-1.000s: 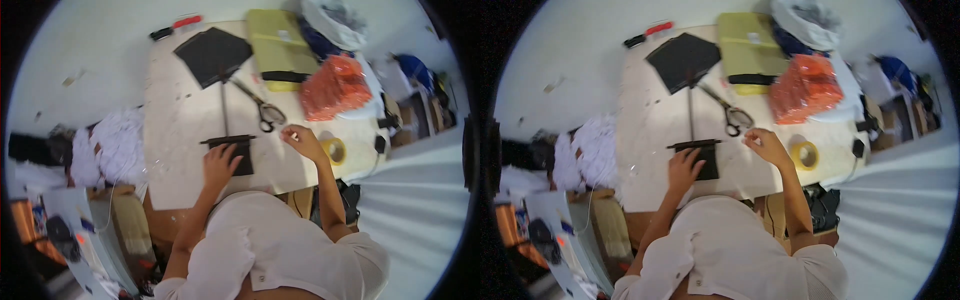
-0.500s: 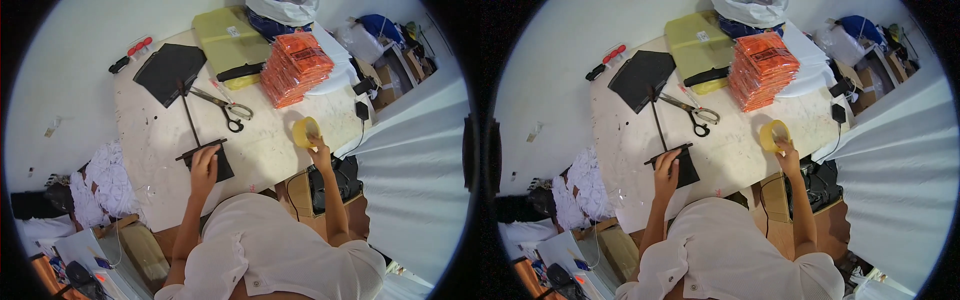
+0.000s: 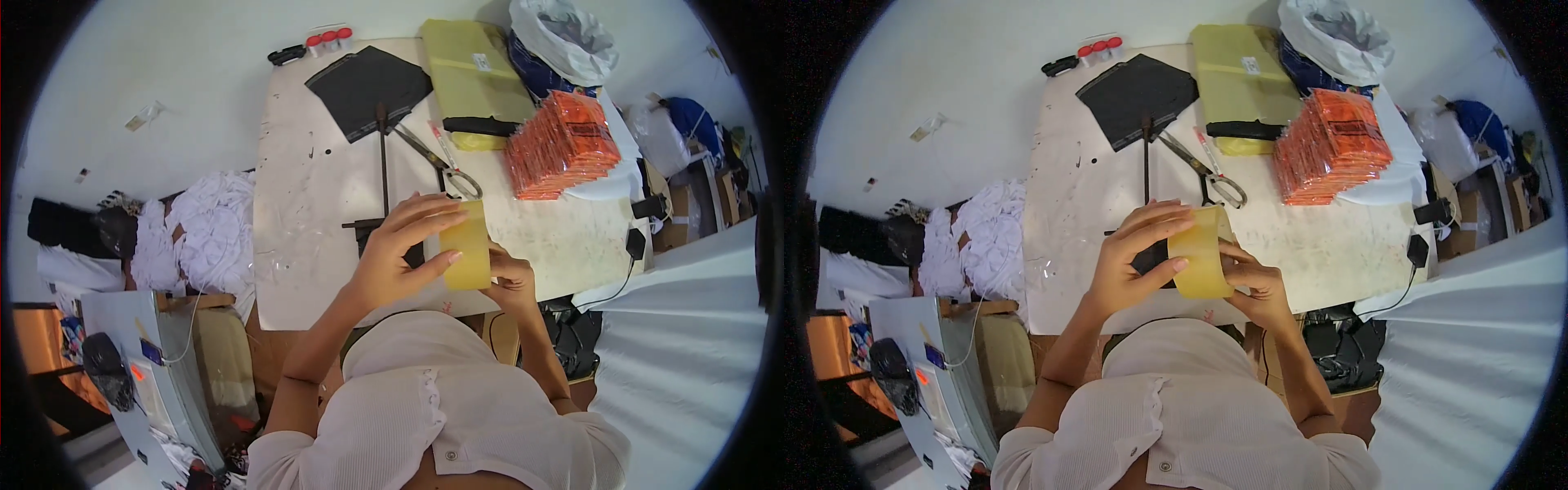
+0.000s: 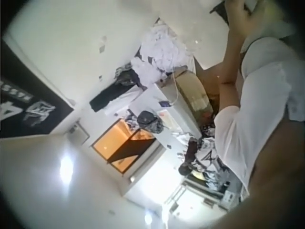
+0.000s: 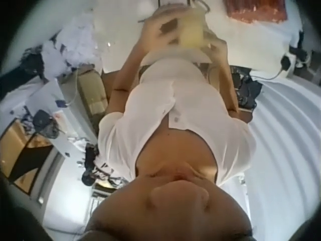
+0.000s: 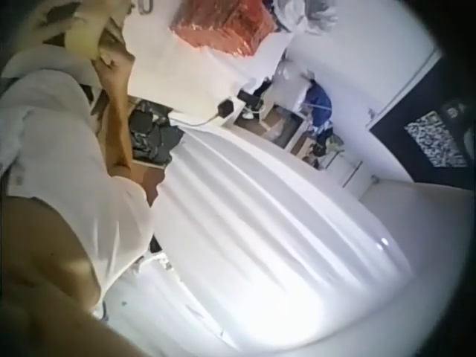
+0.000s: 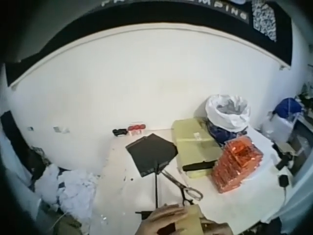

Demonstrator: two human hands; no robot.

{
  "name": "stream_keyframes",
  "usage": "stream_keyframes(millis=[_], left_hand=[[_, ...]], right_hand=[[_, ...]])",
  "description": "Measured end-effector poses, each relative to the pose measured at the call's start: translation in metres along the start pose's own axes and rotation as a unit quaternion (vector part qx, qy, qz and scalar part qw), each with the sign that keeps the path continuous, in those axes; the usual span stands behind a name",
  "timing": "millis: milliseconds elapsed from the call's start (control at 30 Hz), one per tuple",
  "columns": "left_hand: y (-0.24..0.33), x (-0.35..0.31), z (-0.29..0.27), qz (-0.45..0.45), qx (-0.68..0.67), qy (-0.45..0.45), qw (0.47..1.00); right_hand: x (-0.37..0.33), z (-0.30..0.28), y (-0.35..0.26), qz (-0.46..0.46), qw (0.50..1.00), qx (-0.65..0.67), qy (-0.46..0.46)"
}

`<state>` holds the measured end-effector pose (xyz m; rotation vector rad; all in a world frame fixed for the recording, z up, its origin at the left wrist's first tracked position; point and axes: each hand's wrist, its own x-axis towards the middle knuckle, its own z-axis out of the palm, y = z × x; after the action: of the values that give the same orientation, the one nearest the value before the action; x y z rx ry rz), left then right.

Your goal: Marking black fabric squares with a red pen and applying clear adhesive tape to them.

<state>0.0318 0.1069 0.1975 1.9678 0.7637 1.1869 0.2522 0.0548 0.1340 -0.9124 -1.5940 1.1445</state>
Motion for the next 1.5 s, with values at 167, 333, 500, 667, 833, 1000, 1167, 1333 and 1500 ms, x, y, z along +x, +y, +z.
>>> stream_keyframes(millis=[167, 333, 500, 667, 833, 1000, 1167, 1333, 1500], left_hand=[[-0.011, -0.016, -0.003, 0.017, -0.032, 0.014, 0.999], [-0.021, -0.029, 0.012, -0.019, -0.064, 0.074, 0.995], [-0.017, -0.036, 0.041, -0.112, -0.057, 0.091, 0.988], [-0.040, -0.035, 0.029, -0.196, -0.124, 0.142, 0.962], [-0.053, 0.012, 0.002, -0.287, -0.222, 0.169, 0.916], [-0.069, 0.048, -0.007, -0.293, -0.276, 0.156, 0.902], [-0.075, 0.054, 0.006, -0.314, -0.300, -0.010, 0.901], [-0.058, 0.037, 0.029, -0.305, -0.283, -0.110, 0.903], [-0.029, 0.023, 0.032, -0.271, -0.233, -0.150, 0.922]], right_hand=[[0.004, 0.009, -0.002, 0.014, 0.999, 0.013, -0.047], [-0.005, 0.006, 0.002, 0.060, 0.992, 0.057, -0.097], [0.000, 0.023, -0.029, 0.246, 0.953, 0.169, -0.055], [-0.022, 0.030, -0.004, 0.300, 0.949, 0.076, -0.064], [-0.036, 0.028, 0.008, 0.030, 0.988, -0.124, -0.085], [-0.057, 0.015, 0.035, -0.023, 0.983, -0.163, -0.077], [-0.056, 0.010, 0.034, 0.214, 0.973, -0.085, -0.018], [-0.051, -0.053, 0.098, 0.172, 0.963, -0.103, -0.177], [0.056, -0.054, 0.114, 0.035, 0.974, -0.223, 0.026]])
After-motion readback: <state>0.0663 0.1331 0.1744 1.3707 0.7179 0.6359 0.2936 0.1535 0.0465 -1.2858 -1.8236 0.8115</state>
